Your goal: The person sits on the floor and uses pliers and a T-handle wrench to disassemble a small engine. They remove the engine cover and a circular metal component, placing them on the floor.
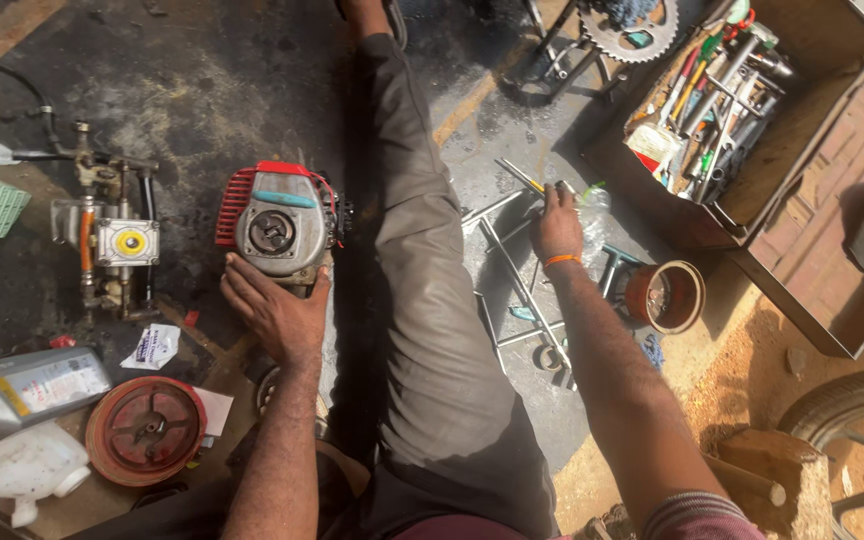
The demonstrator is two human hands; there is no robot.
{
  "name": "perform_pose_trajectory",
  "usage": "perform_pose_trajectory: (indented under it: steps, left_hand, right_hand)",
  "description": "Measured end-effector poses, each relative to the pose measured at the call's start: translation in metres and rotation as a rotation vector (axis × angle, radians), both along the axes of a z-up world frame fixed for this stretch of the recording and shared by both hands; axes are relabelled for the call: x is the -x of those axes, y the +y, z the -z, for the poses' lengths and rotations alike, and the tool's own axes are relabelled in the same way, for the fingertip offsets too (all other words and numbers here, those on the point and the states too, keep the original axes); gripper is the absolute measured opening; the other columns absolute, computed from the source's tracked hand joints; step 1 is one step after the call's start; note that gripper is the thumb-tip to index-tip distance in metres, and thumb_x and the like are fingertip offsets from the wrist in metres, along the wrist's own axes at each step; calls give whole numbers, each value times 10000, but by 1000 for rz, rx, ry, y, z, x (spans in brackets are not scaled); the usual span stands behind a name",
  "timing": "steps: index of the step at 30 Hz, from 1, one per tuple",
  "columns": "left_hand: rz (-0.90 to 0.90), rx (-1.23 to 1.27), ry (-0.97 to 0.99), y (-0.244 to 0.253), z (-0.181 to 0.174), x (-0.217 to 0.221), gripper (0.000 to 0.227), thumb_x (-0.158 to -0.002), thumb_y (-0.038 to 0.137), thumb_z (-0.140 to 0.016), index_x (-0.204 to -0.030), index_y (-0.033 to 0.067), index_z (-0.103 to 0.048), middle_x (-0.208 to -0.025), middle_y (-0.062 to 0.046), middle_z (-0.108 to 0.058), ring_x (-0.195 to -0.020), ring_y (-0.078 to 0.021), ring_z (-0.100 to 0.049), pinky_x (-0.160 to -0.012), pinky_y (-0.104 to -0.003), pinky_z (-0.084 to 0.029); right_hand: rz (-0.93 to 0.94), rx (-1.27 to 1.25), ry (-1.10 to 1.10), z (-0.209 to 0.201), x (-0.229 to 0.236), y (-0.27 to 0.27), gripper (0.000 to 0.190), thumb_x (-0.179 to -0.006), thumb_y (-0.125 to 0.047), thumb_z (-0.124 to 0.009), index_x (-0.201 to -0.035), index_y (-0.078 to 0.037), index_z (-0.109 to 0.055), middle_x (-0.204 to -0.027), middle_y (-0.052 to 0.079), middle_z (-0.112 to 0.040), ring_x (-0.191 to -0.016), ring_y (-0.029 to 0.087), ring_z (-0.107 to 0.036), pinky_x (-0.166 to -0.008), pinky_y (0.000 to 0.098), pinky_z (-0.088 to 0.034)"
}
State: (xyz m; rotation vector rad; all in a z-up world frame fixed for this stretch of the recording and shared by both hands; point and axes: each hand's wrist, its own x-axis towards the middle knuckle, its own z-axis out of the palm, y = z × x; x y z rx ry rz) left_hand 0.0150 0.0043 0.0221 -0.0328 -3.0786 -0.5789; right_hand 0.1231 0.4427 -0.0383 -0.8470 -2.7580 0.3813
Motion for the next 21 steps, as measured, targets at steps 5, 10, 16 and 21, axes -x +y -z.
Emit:
perform_pose_trajectory:
  steps: [5,10,16,21]
  left_hand:
    - [-8,-4,58,4,-8,0,1251,-834,632,-800,-1593,-94,-121,-1622,-302,-255,-1525,-430,-241,-1254,-544,-306]
    - [-61,-9,-8,4,-15,6,1259,-794,644,-795,-1573,-93,-136,-1585,-295,-272,-1500,-418,-247,-1208,-568,-306]
    - [-53,-29,52,6,-10,0,1236,-817,640,-792,-1599,-86,-167,-1601,-294,-302,-1514,-431,-258,-1220,-564,-328]
    - [-40,-47,107,5,-8,0,1216,-834,600,-814,-1617,-108,-210,-1610,-306,-320,-1520,-454,-280,-1251,-550,-319]
  right_hand:
    - [66,-155,-440,7,13,21,278,-984,-322,-622,-1205,-169,-696,-1315,156,-599,-1246,411,-537,-1020,471,-460]
    - [55,-116,-178,-33,9,-16,210,-1024,-282,-626,-1156,-150,-722,-1271,156,-658,-1158,344,-631,-968,476,-517]
    - [189,1578,570,-96,-20,-31,276,-1002,-192,-563,-1249,-110,-656,-1130,150,-678,-1046,274,-682,-937,398,-577]
    - [240,2107,566,-124,-66,-52,343,-972,-289,-521,-1122,9,-598,-1048,224,-695,-978,308,-697,-901,395,-557]
